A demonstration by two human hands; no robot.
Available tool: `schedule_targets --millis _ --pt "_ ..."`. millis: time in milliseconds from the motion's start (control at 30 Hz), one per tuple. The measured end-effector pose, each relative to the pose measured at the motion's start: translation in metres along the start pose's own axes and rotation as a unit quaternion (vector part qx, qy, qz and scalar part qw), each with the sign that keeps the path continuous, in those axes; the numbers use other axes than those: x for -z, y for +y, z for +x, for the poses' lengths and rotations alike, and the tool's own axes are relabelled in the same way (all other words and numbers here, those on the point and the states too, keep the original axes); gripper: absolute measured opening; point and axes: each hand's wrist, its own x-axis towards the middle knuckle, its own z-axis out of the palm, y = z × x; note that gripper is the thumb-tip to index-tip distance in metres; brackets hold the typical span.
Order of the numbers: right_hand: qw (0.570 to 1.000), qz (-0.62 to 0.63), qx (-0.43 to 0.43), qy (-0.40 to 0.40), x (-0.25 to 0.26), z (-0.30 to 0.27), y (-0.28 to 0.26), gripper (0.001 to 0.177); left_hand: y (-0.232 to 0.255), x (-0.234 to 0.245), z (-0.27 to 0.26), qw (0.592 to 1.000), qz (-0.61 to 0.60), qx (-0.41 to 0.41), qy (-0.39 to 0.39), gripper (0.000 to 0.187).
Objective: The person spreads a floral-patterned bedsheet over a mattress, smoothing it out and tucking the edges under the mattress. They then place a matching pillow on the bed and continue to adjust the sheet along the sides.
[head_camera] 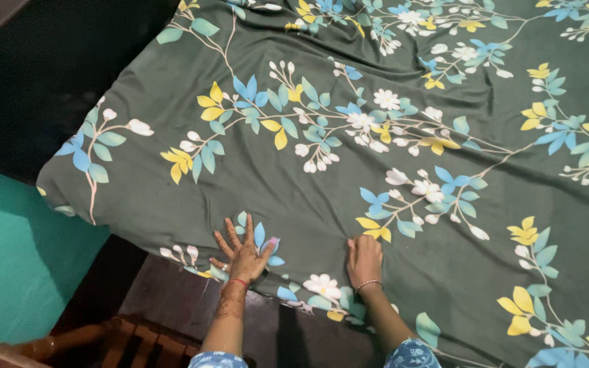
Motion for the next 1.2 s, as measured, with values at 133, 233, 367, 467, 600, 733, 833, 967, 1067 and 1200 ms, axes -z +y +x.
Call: schedule_targets --millis 133,233,367,467,600,733,833,967,1067,1200 --pt "0.987 0.102 -0.074 0.098 0.000 0.000 0.018 0.017 -0.048 -0.032 -0.003 0.983 -0.043 -0.002 0.180 0.075" --pt "0.982 0.098 -0.132 0.090 0.003 0.004 0.003 0.022 -0.106 -0.070 0.006 0.906 -0.200 0.086 0.362 0.076" --pt "0.997 0.000 0.007 0.082 0.026 -0.019 -0.057 0.033 -0.161 -0.093 0.031 0.769 -0.564 0.111 0.279 0.061" --pt "0.988 -0.065 0.128 0.061 0.033 -0.044 -0.100 0.041 -0.171 -0.100 0.027 0.715 -0.639 0.135 0.248 0.044" --pt "0.984 -0.010 0.146 -0.104 0.026 -0.076 -0.136 0.050 -0.165 -0.085 -0.004 0.622 -0.704 0.273 0.207 0.046" --pt "0.937 -0.006 0.286 -0.200 0.013 -0.091 -0.154 0.061 -0.163 -0.075 -0.020 0.528 -0.802 0.226 0.163 0.053" --pt "0.911 -0.028 0.331 -0.243 0.007 -0.093 -0.163 0.066 -0.167 -0.067 -0.024 0.518 -0.838 0.150 0.085 0.061" --pt "0.903 -0.101 0.202 -0.364 0.004 -0.088 -0.181 0.069 -0.176 -0.055 -0.030 0.650 -0.727 0.220 -0.003 0.065" --pt "0.902 -0.116 0.116 -0.399 0.001 -0.090 -0.184 0.060 -0.174 -0.059 -0.027 0.686 -0.656 0.293 0.118 0.067" --pt "0.929 0.014 -0.080 -0.360 -0.034 -0.093 -0.171 0.054 -0.154 -0.060 -0.039 0.786 -0.349 0.344 0.376 0.076"
